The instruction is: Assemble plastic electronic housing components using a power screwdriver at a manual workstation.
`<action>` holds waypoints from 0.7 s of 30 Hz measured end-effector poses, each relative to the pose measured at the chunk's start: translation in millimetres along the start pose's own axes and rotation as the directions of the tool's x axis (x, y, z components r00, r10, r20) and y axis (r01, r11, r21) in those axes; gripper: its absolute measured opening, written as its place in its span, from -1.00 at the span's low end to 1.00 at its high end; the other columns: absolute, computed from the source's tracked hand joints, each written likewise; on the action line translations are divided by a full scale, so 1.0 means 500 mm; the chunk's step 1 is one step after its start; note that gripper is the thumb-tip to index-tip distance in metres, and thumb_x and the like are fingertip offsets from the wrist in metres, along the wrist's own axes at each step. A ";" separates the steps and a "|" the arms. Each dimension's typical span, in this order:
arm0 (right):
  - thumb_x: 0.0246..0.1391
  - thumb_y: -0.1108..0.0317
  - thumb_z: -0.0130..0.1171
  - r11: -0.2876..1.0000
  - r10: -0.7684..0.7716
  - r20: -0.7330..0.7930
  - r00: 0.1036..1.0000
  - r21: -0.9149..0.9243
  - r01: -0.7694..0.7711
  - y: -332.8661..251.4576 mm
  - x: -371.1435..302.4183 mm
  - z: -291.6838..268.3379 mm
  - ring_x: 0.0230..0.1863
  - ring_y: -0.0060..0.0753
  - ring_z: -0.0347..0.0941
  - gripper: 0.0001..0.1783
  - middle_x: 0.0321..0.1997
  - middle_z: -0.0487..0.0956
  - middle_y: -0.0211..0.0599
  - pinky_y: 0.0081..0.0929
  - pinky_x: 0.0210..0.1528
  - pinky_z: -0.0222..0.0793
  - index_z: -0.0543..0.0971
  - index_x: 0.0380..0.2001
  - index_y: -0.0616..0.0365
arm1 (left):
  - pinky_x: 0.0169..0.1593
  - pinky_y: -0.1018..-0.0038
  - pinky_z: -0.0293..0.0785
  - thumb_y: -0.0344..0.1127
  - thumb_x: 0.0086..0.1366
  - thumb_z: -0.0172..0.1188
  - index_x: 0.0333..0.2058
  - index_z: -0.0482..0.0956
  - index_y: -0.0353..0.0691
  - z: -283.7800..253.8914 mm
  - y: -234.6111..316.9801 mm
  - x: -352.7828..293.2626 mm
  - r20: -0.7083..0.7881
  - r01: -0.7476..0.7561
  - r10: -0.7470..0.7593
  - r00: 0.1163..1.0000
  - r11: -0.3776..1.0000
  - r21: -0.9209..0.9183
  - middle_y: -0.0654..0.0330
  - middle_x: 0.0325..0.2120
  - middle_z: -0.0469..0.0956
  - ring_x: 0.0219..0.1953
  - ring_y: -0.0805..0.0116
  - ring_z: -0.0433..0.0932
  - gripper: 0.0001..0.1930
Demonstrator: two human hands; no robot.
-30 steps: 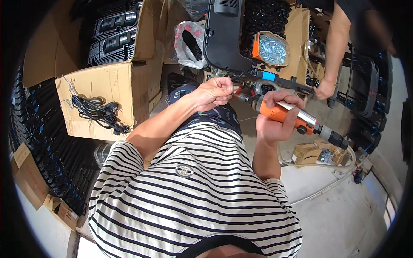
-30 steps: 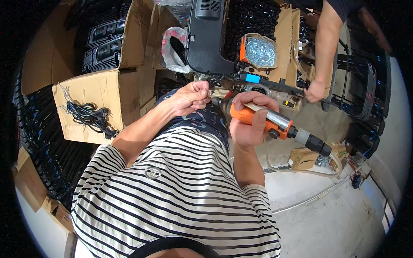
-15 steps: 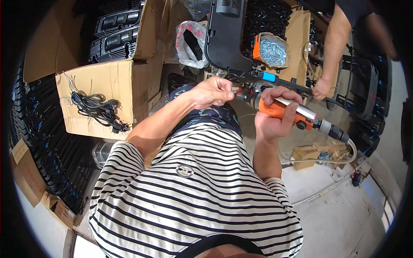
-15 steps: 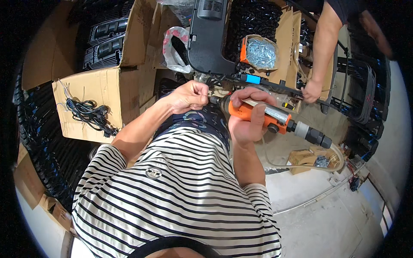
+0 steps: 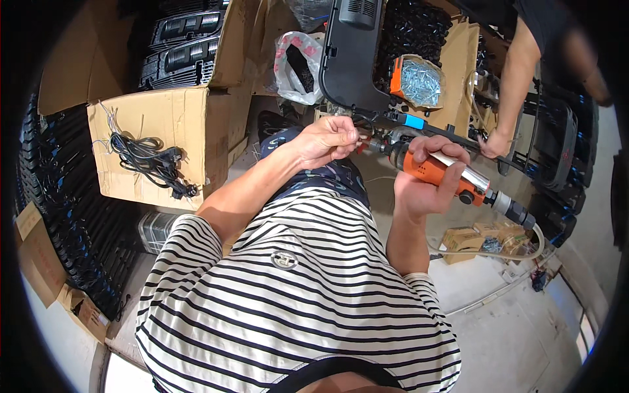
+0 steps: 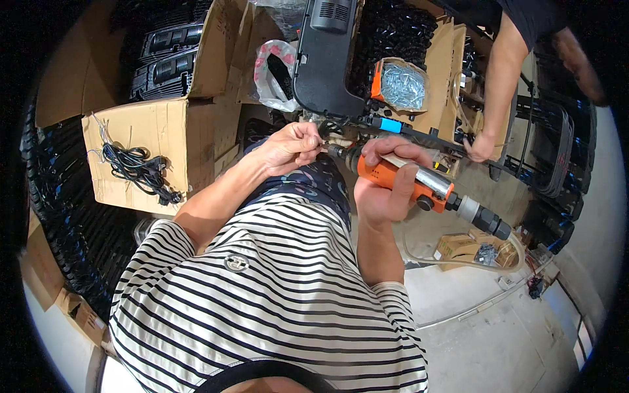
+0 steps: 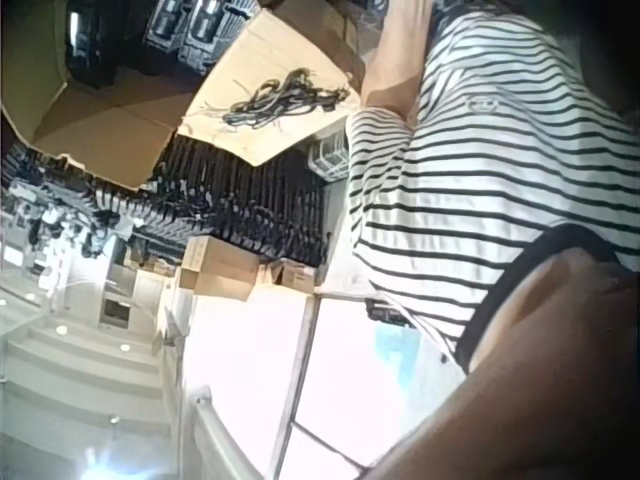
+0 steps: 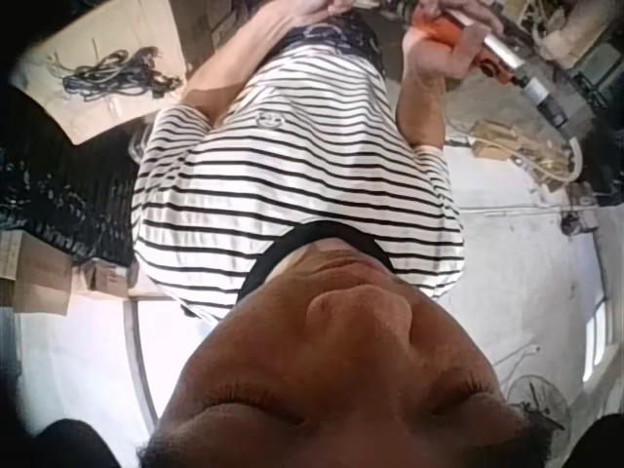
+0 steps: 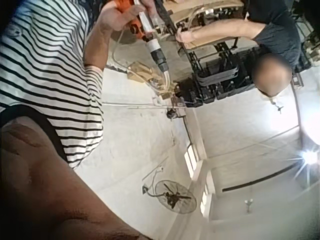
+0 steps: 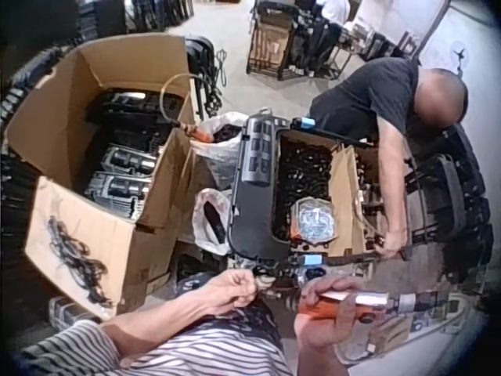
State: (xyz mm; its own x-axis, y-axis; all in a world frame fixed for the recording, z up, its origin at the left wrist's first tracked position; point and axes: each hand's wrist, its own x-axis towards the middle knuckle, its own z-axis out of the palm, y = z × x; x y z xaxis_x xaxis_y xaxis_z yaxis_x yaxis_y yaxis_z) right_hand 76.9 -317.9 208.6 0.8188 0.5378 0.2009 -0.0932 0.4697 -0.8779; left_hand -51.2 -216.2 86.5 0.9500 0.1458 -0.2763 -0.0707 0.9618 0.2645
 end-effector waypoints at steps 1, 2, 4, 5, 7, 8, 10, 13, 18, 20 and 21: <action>0.19 0.10 0.05 1.000 0.001 0.006 1.000 -0.001 -0.001 0.000 0.002 0.001 -0.48 -0.34 0.34 -0.66 -0.33 0.50 -0.05 -0.27 -0.35 0.34 0.37 -0.26 0.18 | -0.58 0.67 0.15 -0.30 0.22 0.28 -0.40 0.53 -0.24 -0.001 0.000 0.001 0.000 0.000 0.000 1.000 1.000 0.001 0.33 -0.62 0.37 -0.62 0.58 0.23 -0.84; 0.19 0.10 0.04 1.000 0.004 0.011 1.000 -0.003 -0.004 0.000 0.003 0.001 -0.48 -0.34 0.34 -0.67 -0.33 0.50 -0.05 -0.26 -0.35 0.34 0.37 -0.25 0.18 | -0.58 0.67 0.16 -0.30 0.22 0.29 -0.40 0.53 -0.24 0.001 0.000 0.003 -0.018 0.004 -0.004 1.000 1.000 0.000 0.33 -0.62 0.37 -0.62 0.58 0.24 -0.84; 0.22 0.09 -0.03 1.000 0.011 0.027 1.000 -0.001 -0.011 0.000 0.003 -0.004 -0.46 -0.35 0.34 -0.68 -0.33 0.49 -0.09 -0.27 -0.30 0.31 0.38 -0.24 0.16 | -0.58 0.68 0.16 -0.29 0.22 0.29 -0.40 0.53 -0.25 0.004 0.000 0.005 -0.054 0.013 -0.013 0.998 1.000 -0.002 0.32 -0.62 0.37 -0.62 0.59 0.24 -0.83; 0.26 0.08 -0.11 1.000 0.017 0.045 0.999 0.002 -0.017 0.001 0.002 -0.006 -0.44 -0.35 0.33 -0.68 -0.33 0.48 -0.13 -0.27 -0.26 0.29 0.39 -0.23 0.14 | -0.58 0.68 0.16 -0.29 0.22 0.29 -0.40 0.53 -0.25 0.003 0.000 0.005 -0.054 0.014 -0.014 0.998 1.000 -0.002 0.32 -0.62 0.37 -0.62 0.59 0.24 -0.83; 0.30 0.08 -0.19 1.000 0.023 0.060 0.998 0.003 -0.024 0.003 0.002 -0.007 -0.42 -0.36 0.32 -0.66 -0.32 0.47 -0.17 -0.27 -0.22 0.27 0.40 -0.22 0.12 | -0.58 0.68 0.16 -0.28 0.24 0.27 -0.40 0.53 -0.25 -0.002 0.003 0.004 -0.026 0.025 -0.024 0.999 1.000 0.002 0.32 -0.63 0.36 -0.62 0.59 0.24 -0.83; 0.27 0.09 -0.11 1.000 0.028 0.034 0.999 0.010 -0.029 0.006 0.004 -0.007 -0.44 -0.34 0.33 -0.68 -0.33 0.48 -0.13 -0.27 -0.26 0.29 0.40 -0.22 0.14 | -0.58 0.68 0.16 -0.28 0.24 0.26 -0.40 0.53 -0.25 -0.003 0.004 0.005 -0.012 0.030 -0.030 0.999 1.000 0.004 0.32 -0.63 0.36 -0.62 0.60 0.24 -0.82; 0.20 0.13 0.04 0.999 0.041 -0.016 0.999 0.028 -0.040 0.017 0.009 -0.004 -0.46 -0.31 0.35 -0.68 -0.33 0.50 -0.06 -0.28 -0.34 0.33 0.38 -0.24 0.19 | -0.58 0.68 0.16 -0.26 0.26 0.25 -0.38 0.52 -0.26 -0.005 0.010 0.006 -0.050 0.064 -0.062 0.997 0.998 0.026 0.32 -0.62 0.36 -0.63 0.60 0.24 -0.81; 0.17 0.22 0.09 0.995 0.042 -0.012 0.999 0.093 -0.041 0.051 0.017 -0.004 -0.46 -0.32 0.38 -0.73 -0.33 0.52 -0.04 -0.32 -0.33 0.36 0.39 -0.25 0.22 | -0.58 0.68 0.17 -0.22 0.29 0.21 -0.36 0.52 -0.27 -0.012 0.017 0.002 -0.130 0.129 -0.120 0.984 0.989 0.066 0.32 -0.62 0.37 -0.63 0.60 0.22 -0.79; 0.16 0.37 0.14 0.988 -0.103 0.093 0.990 -0.103 0.113 0.143 0.040 -0.015 -0.41 -0.34 0.42 -0.84 -0.30 0.53 -0.05 -0.36 -0.26 0.41 0.44 -0.28 0.22 | -0.45 0.64 0.32 -0.21 0.35 0.13 -0.30 0.50 -0.33 -0.085 -0.007 -0.022 -0.479 0.098 0.043 0.877 0.959 0.265 0.26 -0.53 0.46 -0.54 0.55 0.36 -0.76; 0.14 0.41 0.14 0.989 -0.078 0.084 0.993 -0.118 0.088 0.170 0.042 -0.015 -0.42 -0.35 0.43 -0.85 -0.31 0.54 -0.04 -0.37 -0.27 0.42 0.43 -0.28 0.23 | -0.34 0.59 0.42 -0.23 0.37 0.09 -0.26 0.49 -0.36 -0.135 -0.020 -0.045 -0.642 0.056 0.212 0.736 0.927 0.370 0.22 -0.46 0.50 -0.46 0.50 0.45 -0.75; 0.13 0.45 0.14 0.988 -0.057 0.075 0.996 -0.138 0.067 0.181 0.042 -0.015 -0.42 -0.36 0.43 -0.86 -0.31 0.54 -0.02 -0.39 -0.28 0.44 0.42 -0.28 0.24 | -0.34 0.59 0.42 -0.23 0.37 0.09 -0.26 0.49 -0.36 -0.156 -0.022 -0.060 -0.646 0.053 0.215 0.732 0.928 0.370 0.22 -0.46 0.50 -0.46 0.50 0.45 -0.75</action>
State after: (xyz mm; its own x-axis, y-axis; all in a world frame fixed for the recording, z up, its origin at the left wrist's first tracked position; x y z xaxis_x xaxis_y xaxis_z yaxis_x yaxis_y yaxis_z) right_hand 89.8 -269.4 130.3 0.7782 0.5611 0.2821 0.0408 0.4030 -0.9143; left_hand -103.0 -212.9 19.6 0.4835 0.4636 -0.7425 0.0976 0.8143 0.5721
